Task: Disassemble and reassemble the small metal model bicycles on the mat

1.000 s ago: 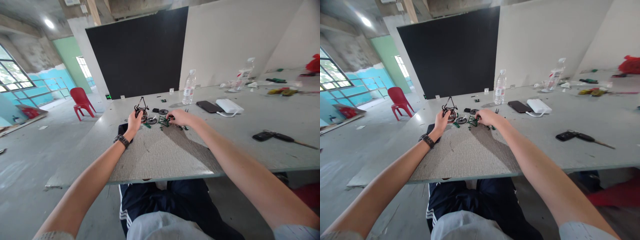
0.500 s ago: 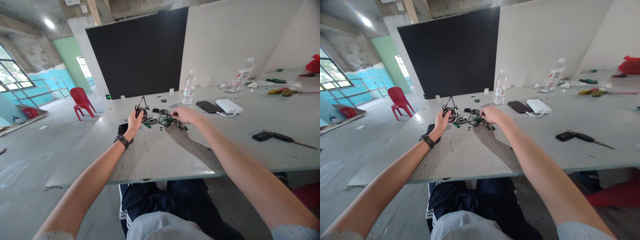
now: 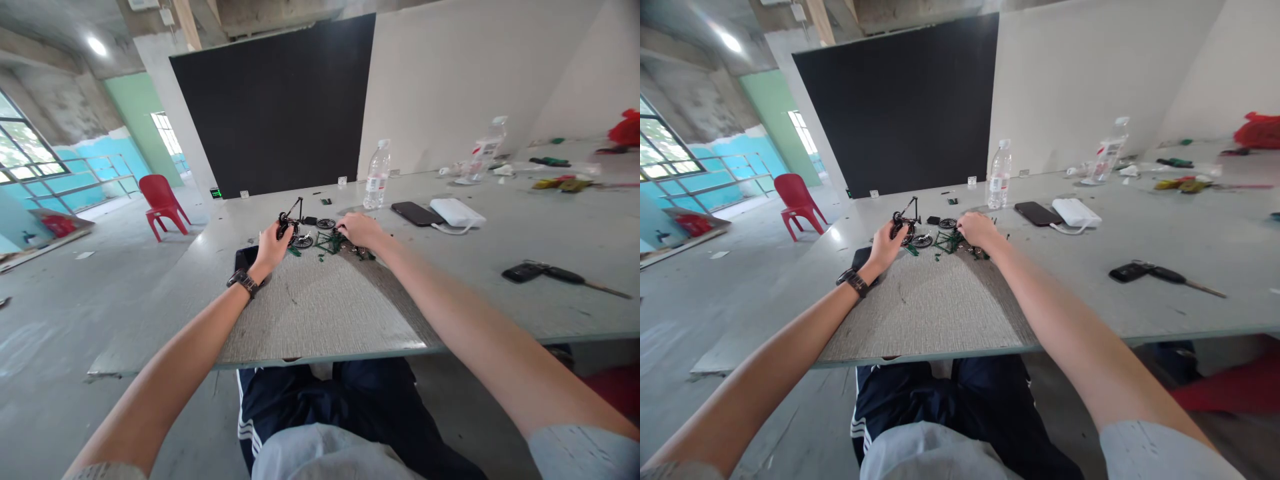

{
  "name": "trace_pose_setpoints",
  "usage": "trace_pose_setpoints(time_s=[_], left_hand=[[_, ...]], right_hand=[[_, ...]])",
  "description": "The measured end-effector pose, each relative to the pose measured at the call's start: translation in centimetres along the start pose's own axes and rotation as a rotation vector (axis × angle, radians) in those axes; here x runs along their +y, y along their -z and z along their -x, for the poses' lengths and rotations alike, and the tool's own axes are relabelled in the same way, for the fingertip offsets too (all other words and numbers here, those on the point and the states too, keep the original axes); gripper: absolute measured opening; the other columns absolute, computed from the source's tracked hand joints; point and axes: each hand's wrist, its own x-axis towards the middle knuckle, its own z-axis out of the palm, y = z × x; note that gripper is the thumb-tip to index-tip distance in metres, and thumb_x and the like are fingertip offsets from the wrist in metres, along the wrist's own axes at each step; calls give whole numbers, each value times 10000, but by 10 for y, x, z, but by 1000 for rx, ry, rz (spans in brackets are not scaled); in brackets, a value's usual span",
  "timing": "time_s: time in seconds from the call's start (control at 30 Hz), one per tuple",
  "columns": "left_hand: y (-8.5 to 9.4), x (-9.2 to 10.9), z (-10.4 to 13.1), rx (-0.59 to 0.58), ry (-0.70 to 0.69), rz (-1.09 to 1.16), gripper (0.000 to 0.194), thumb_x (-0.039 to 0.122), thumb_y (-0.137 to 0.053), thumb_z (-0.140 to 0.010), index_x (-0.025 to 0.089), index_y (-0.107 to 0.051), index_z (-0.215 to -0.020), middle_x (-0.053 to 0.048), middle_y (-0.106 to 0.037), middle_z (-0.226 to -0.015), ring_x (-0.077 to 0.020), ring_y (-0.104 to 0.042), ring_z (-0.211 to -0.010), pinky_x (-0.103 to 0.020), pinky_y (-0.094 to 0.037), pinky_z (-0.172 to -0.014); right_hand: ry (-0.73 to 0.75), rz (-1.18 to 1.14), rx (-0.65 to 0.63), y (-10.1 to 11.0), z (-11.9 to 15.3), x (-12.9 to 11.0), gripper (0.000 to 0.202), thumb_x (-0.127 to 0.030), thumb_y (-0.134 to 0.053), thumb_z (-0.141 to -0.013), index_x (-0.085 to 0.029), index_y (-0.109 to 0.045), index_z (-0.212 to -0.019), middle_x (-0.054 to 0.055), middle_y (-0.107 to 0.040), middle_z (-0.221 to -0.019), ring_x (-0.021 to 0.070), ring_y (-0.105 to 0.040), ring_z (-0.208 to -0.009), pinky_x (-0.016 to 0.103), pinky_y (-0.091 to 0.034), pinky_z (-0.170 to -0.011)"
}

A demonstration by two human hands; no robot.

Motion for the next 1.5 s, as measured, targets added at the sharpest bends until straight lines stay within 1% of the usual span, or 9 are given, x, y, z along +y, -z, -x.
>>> trace_pose_setpoints(time_s=[0.5,0.6,0.7,0.8,0.9,1.03,1.13,1.3,1.5], left_hand=[[5,14,10,-153,-204,-208,223,379,-568,-1011,185,-649,-938,-24,-678,-741,-186,-630,-663,-311,-488,-686],[8,14,10,-203,-256,-232,263,363,-553,-1025,178,-666,-1173,-85,-766,-994,-227,-714,-870,-337,-539,-791],[12,14,9,-252,-350,-319,359,348,-521,-1046,225,-609,-1372,-97,-731,-1271,-244,-702,-1102,-357,-547,-903],[15,12,8,-285,-433,-467,391,338,-487,-1063,266,-576,-1437,-82,-703,-1339,-244,-681,-1153,-368,-555,-897],[17,11,7,-300,-489,-581,399,305,-487,-1064,271,-567,-1453,-88,-700,-1343,-245,-675,-1157,-362,-559,-867],[20,12,5,-302,-555,-662,399,267,-519,-1051,262,-569,-1447,-89,-709,-1319,-243,-673,-1147,-358,-557,-851],[21,15,5,-313,-587,-682,406,239,-535,-1041,248,-565,-1446,-91,-712,-1307,-242,-672,-1141,-364,-557,-852],[21,18,6,-324,-596,-673,397,218,-566,-1023,231,-582,-1420,-102,-716,-1297,-255,-669,-1146,-365,-552,-840],[20,18,6,-321,-589,-654,376,210,-587,-1010,252,-600,-1383,-93,-729,-1271,-236,-671,-1128,-344,-537,-854]], right_hand=[[-181,-31,-57,-1,-13,-13,201,-246,-604,-947,-168,-789,-947,182,-756,-1108,308,-676,-1018,395,-489,-843],[-160,-59,-45,1,-11,-11,214,-205,-573,-942,-160,-778,-978,182,-762,-1053,308,-676,-984,396,-483,-834],[-123,-96,-9,5,-5,-7,309,-204,-499,-976,-133,-717,-1183,195,-747,-1127,308,-669,-1001,384,-478,-808],[-53,-173,53,13,0,-6,387,-204,-435,-1009,-138,-645,-1328,192,-701,-1287,292,-662,-1044,369,-476,-805],[44,-355,129,25,5,-9,352,-186,-434,-1001,-169,-726,-1197,153,-741,-1205,258,-679,-946,378,-480,-817],[115,-642,242,41,14,-22,218,-323,-606,-943,-194,-766,-1014,112,-775,-991,250,-689,-894,400,-502,-838],[190,-792,219,47,20,-36,279,-473,-701,-885,-204,-770,-915,93,-759,-875,226,-666,-792,382,-502,-753],[196,-844,198,48,27,-55,342,-537,-750,-840,-204,-764,-914,85,-744,-878,206,-624,-781,372,-467,-718],[217,-805,159,49,30,-61,424,-632,-737,-815,-214,-790,-869,84,-751,-869,216,-624,-786,370,-453,-700]])
